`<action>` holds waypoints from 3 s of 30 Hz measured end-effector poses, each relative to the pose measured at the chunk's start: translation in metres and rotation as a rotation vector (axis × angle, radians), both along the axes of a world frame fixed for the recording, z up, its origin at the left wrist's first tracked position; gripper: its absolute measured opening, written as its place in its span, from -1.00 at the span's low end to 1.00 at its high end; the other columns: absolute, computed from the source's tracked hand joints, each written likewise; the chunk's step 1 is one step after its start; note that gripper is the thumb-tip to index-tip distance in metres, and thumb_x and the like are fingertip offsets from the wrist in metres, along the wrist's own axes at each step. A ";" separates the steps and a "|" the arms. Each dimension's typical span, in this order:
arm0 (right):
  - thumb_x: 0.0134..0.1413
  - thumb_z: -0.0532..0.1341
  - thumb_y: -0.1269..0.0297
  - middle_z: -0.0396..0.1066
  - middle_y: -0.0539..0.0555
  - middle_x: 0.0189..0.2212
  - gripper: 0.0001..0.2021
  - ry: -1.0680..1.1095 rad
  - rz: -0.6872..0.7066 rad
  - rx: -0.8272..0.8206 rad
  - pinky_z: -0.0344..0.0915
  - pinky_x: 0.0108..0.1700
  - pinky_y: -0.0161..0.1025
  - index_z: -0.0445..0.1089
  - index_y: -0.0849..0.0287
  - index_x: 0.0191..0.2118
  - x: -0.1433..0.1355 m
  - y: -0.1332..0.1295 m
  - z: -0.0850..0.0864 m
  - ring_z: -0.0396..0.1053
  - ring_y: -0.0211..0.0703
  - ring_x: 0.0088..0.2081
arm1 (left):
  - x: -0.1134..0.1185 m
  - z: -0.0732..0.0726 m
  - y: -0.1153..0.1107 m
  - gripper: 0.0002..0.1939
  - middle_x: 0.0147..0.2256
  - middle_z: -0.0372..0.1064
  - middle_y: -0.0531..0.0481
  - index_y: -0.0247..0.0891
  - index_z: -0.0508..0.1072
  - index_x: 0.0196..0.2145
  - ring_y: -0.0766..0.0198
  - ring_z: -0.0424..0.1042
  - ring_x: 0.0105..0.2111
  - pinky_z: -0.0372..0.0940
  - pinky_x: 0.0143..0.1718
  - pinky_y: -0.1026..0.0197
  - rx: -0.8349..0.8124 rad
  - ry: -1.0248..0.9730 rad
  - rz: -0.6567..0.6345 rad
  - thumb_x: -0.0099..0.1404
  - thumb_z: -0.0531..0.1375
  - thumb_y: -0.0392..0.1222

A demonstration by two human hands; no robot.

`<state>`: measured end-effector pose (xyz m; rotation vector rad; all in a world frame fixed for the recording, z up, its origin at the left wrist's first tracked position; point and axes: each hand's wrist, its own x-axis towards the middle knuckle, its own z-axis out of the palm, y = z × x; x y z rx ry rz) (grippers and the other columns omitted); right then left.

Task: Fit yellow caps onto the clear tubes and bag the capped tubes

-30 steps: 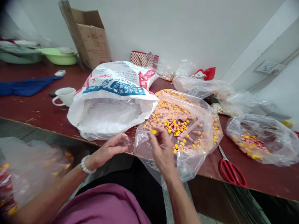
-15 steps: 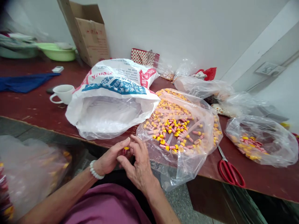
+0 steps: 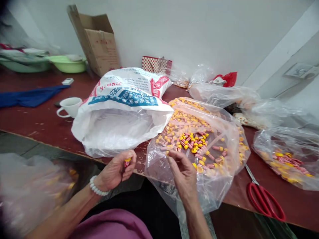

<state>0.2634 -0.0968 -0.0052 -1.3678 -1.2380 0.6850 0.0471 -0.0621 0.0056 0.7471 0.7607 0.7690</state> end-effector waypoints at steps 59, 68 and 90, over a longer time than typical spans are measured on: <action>0.01 0.26 0.10 0.36 -0.03 -0.37 -0.76 0.497 -0.090 -0.001 0.21 -0.42 -0.37 0.37 0.13 -0.26 -0.056 0.000 0.017 0.26 -0.32 -0.43 | 0.022 -0.002 -0.011 -0.75 -0.38 0.45 -0.09 -0.30 0.28 -0.30 0.25 0.48 -0.40 0.36 -0.32 0.23 -0.020 -0.144 0.001 0.15 0.28 -0.19; 0.13 0.15 0.14 0.36 0.07 -0.18 -0.84 -0.256 0.089 0.172 0.23 -0.07 -0.15 0.34 0.09 -0.25 -0.037 -0.004 0.023 0.30 -0.11 -0.13 | 0.015 -0.004 -0.014 -0.79 -0.41 0.41 -0.07 -0.32 0.38 -0.28 0.27 0.43 -0.47 0.27 -0.41 0.25 -0.041 -0.167 -0.141 0.21 0.22 -0.12; -0.27 0.38 0.12 0.41 0.19 -0.10 -0.31 -0.538 0.216 0.270 0.29 0.00 -0.02 0.23 0.13 0.07 -0.065 -0.012 0.011 0.38 0.06 -0.08 | 0.009 0.004 -0.025 -0.89 -0.51 0.37 -0.08 -0.41 0.45 -0.46 0.38 0.35 -0.51 0.22 -0.49 0.40 -0.111 -0.272 -0.062 0.16 0.21 -0.29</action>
